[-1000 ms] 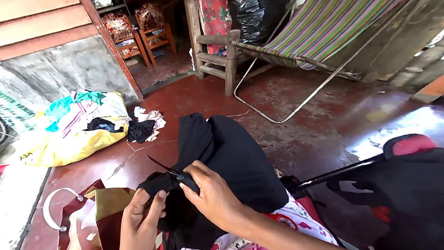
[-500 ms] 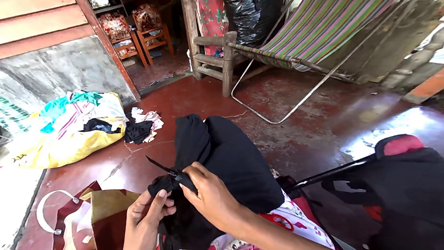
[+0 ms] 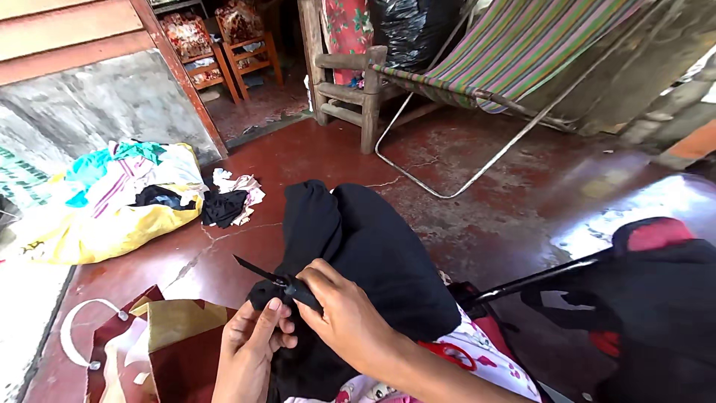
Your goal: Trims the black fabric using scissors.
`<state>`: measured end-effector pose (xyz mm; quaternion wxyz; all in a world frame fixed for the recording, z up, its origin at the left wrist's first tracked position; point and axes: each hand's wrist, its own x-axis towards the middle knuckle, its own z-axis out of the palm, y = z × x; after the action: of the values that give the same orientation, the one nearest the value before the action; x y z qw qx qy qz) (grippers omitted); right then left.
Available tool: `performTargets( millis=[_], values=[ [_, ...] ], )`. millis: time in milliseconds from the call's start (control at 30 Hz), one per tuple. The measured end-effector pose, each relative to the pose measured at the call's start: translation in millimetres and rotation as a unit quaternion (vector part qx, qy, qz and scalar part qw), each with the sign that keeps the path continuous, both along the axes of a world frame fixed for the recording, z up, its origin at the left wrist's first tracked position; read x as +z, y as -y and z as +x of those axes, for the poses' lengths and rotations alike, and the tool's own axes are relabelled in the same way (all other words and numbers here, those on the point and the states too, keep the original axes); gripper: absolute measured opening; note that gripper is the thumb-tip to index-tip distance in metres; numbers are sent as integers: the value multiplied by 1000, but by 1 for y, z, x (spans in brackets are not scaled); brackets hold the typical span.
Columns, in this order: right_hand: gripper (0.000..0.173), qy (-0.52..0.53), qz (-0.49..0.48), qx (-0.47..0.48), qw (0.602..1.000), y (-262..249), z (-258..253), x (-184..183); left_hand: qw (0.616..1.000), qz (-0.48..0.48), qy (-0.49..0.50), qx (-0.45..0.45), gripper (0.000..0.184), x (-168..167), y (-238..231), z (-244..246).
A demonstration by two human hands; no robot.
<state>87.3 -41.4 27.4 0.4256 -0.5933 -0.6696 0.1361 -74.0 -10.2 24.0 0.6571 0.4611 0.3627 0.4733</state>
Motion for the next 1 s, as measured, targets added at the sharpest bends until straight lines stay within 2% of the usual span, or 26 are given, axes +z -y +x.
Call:
performTargets(
  millis=[133, 233, 300, 367, 400, 433, 500, 633, 800, 1000],
  values=[
    [22, -16, 1, -3, 1000, 1, -5, -1, 1000, 17, -6, -8, 16, 4, -3, -11],
    [29, -124, -50, 17, 991, 9, -11, 6, 999, 33, -19, 6, 18, 8, -9, -25],
    [34, -255, -159, 84, 950, 20, -15, 15, 998, 45, -33, 10, 19, 10, -13, -33],
    [35, -386, -267, 141, 872, 32, -23, 18, 998, 47, -49, 0, 19, 11, -15, -39],
    [36, -424, -303, 156, 839, 37, -29, 16, 997, 48, -58, -6, 18, 11, -17, -41],
    [37, -439, -321, 162, 824, 41, -35, 12, 997, 48, -68, -11, 18, 11, -18, -43],
    [39, -418, -316, 168, 835, 47, -44, 3, 994, 50, -96, -13, 18, 11, -19, -48],
    [44, -304, -305, 151, 890, 46, -46, -5, 990, 55, -131, -8, 17, 14, -20, -50],
    [50, -223, -354, 155, 895, 42, -44, -2, 989, 57, -137, -9, 17, 15, -20, -52],
    [53, -190, -361, 166, 898, 40, -45, -1, 987, 63, -147, -14, 18, 16, -19, -52]
  ],
)
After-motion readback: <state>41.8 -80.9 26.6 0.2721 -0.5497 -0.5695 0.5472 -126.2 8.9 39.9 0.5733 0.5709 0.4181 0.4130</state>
